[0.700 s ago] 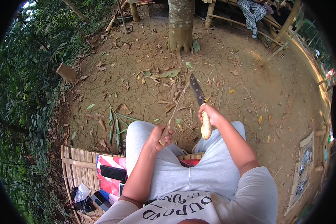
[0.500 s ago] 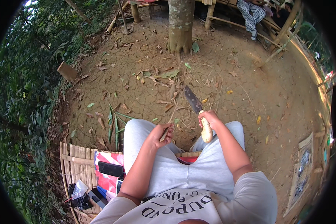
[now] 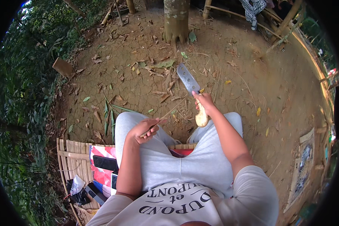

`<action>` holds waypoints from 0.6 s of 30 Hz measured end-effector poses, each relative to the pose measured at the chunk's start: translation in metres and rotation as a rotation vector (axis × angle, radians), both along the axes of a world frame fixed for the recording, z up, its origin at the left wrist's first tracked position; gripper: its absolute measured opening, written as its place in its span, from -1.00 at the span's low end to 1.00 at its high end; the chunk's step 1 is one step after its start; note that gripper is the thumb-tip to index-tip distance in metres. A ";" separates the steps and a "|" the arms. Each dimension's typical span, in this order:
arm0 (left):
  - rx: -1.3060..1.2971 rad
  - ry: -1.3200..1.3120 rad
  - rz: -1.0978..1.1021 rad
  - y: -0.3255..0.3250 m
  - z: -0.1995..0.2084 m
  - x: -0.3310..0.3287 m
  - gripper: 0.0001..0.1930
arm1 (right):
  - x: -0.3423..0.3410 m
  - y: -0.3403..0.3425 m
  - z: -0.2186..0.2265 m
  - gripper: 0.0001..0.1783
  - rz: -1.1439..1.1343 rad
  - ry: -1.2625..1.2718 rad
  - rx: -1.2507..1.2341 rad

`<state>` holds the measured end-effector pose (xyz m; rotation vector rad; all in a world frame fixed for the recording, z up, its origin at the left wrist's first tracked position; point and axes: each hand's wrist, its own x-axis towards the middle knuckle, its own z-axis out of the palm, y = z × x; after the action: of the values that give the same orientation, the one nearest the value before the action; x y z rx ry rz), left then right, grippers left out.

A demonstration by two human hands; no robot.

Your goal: The person uses a large knife to whittle and shape a thin wooden stick, rotating it by hand while seated outdoors.

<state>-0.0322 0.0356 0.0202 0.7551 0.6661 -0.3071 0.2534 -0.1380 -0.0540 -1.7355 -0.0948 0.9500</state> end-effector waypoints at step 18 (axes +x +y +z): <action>0.340 0.182 -0.155 0.025 -0.018 0.028 -0.78 | 0.024 0.019 -0.072 -0.57 0.238 0.147 -0.149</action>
<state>-0.0039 0.0602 0.0020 1.1163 0.8452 -0.4134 0.2772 -0.1191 -0.1262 -1.8107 -0.1405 1.2847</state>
